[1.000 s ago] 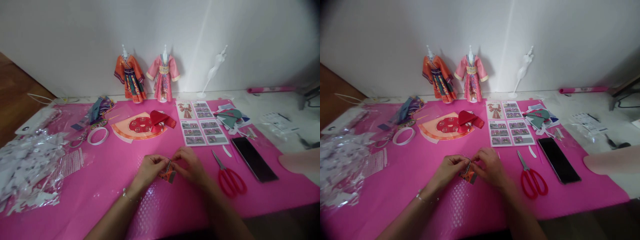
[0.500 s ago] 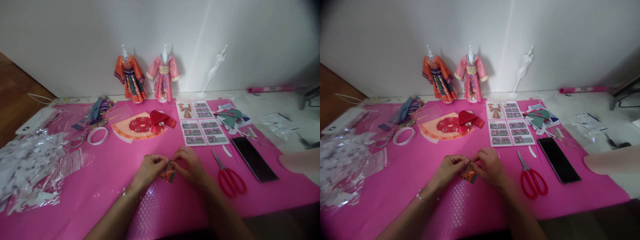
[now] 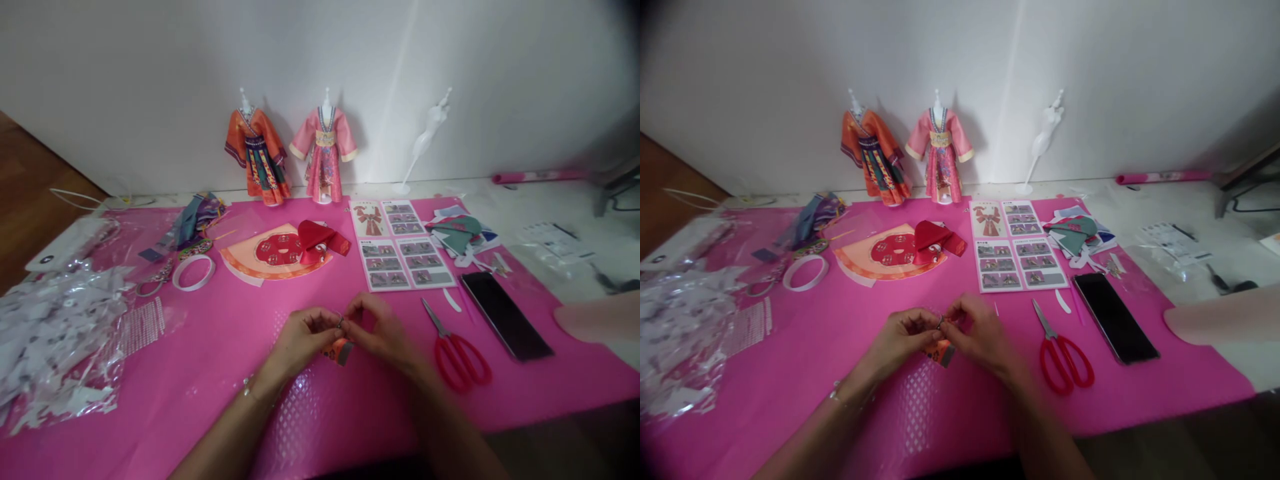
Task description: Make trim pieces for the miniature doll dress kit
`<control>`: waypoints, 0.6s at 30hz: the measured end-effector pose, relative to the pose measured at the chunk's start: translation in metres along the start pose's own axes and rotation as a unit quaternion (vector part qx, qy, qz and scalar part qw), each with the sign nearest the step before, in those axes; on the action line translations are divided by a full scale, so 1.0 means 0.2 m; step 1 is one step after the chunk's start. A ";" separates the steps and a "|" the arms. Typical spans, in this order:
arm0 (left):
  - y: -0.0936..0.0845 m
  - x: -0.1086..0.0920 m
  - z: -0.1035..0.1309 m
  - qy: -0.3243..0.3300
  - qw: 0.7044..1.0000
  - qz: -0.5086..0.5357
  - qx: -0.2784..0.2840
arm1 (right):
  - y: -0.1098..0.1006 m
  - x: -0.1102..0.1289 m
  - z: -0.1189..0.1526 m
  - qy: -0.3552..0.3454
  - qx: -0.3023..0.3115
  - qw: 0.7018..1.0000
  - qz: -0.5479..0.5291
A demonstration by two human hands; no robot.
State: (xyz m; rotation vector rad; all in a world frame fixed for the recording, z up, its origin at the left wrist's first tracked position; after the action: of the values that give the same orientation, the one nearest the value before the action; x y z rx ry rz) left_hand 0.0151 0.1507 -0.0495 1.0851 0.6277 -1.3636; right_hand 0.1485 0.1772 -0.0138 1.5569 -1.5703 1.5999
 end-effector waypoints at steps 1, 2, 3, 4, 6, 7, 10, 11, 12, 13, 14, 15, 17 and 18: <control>0.00 0.00 0.00 0.006 1.000 -0.002 0.001 | 0.00 -0.01 0.00 0.008 -0.003 1.000 -0.023; 0.00 -0.01 0.00 0.012 1.000 -0.003 0.007 | -0.01 -0.01 0.00 0.012 -0.006 0.999 -0.045; 0.01 -0.02 0.01 0.019 1.000 -0.001 0.015 | -0.02 -0.02 0.01 0.013 -0.009 0.998 -0.064; 0.01 -0.03 0.01 0.025 0.999 0.001 0.026 | -0.02 -0.02 0.01 0.012 -0.007 0.997 -0.079; 0.03 -0.04 0.02 0.031 0.998 -0.001 0.051 | -0.01 -0.01 0.01 0.002 0.011 0.995 -0.100; 0.04 -0.04 0.03 0.032 0.998 -0.005 0.060 | 0.00 -0.01 0.01 -0.003 0.027 0.994 -0.105; 0.03 -0.05 0.04 0.031 0.997 -0.025 0.062 | 0.04 0.00 0.00 -0.007 0.074 0.993 -0.097; 0.02 -0.05 0.04 0.027 0.998 -0.033 0.052 | 0.05 0.00 0.00 -0.001 0.083 0.993 -0.083; 0.01 -0.05 0.03 0.023 0.998 -0.039 0.041 | 0.06 0.00 0.00 0.012 0.089 0.994 -0.069; 0.00 -0.05 0.03 0.016 0.998 -0.046 0.031 | 0.07 -0.01 0.00 0.028 0.092 0.994 -0.058; -0.01 -0.04 0.03 0.010 0.998 -0.052 0.023 | 0.07 -0.02 0.00 0.044 0.092 0.993 -0.053; -0.02 -0.04 0.03 0.004 0.998 -0.055 0.018 | 0.07 -0.03 0.01 0.061 0.093 0.992 -0.055; -0.02 -0.03 0.02 -0.006 0.998 -0.055 0.023 | 0.07 -0.04 0.01 0.084 0.100 0.989 -0.074; -0.02 -0.03 0.02 -0.013 0.998 -0.054 0.030 | 0.07 -0.04 0.02 0.090 0.108 0.986 -0.084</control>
State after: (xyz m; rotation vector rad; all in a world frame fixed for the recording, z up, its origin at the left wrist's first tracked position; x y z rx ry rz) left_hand 0.0086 0.1500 -0.0439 1.0927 0.6378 -1.4956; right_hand 0.1400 0.1731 -0.0271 1.5553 -1.1717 1.8058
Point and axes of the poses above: each hand's wrist, its own z-axis away from the middle knuckle, its own y-axis out of the palm, x = y × z, the point moved 7 cm from there along -z, towards the middle knuckle, and after that the axes turned 3 degrees about -y, right-handed, at the moved point
